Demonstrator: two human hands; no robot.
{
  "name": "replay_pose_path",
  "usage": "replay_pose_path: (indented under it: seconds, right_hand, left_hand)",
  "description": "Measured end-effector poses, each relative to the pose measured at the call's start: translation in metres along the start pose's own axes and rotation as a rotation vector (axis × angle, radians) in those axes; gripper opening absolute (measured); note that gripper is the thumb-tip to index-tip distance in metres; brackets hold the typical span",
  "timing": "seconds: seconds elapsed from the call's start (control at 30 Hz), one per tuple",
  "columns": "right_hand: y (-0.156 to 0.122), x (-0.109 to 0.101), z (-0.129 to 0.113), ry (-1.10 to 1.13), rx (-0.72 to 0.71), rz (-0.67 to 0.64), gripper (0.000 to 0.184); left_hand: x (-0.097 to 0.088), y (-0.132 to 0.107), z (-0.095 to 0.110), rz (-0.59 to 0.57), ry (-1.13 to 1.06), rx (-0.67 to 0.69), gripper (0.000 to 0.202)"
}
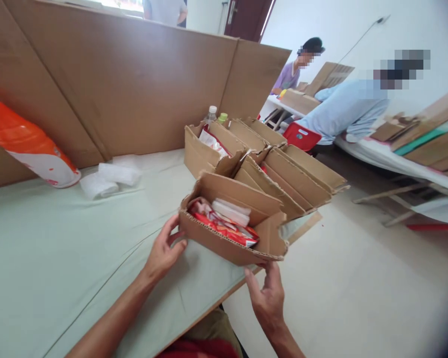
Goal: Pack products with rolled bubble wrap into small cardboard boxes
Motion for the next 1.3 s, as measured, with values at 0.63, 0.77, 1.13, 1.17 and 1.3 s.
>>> replay_pose_path:
  seconds: [0.63, 0.77, 1.13, 1.17, 1.3]
  right_hand:
    - [-0.006, 0.018, 0.021, 0.088, -0.037, -0.114, 0.059]
    - [-0.003, 0.014, 0.023, 0.039, -0.081, -0.148, 0.051]
    - [0.152, -0.072, -0.055, -0.425, -0.574, -0.079, 0.022]
    - [0.168, -0.064, -0.067, -0.524, -0.608, -0.183, 0.021]
    - [0.208, -0.008, -0.095, -0.904, -0.605, -0.638, 0.018]
  left_hand:
    - [0.109, 0.049, -0.059, -0.234, -0.037, -0.063, 0.096]
    - [0.109, 0.050, -0.063, -0.244, -0.029, -0.080, 0.098]
    - [0.118, -0.013, -0.069, -0.413, 0.054, -0.101, 0.074]
    - [0.120, -0.017, -0.066, -0.433, 0.070, -0.101, 0.071]
    - [0.123, -0.026, -0.057, -0.467, 0.145, -0.102, 0.061]
Point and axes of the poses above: each hand's wrist, its own y-axis towards the middle knuckle, its own x-axis out of the palm, z = x × y, the point moved 6 cm from there along y, towards the middle knuckle, and after that the axes turned 7 degrees about -y, right-handed, at the moved point
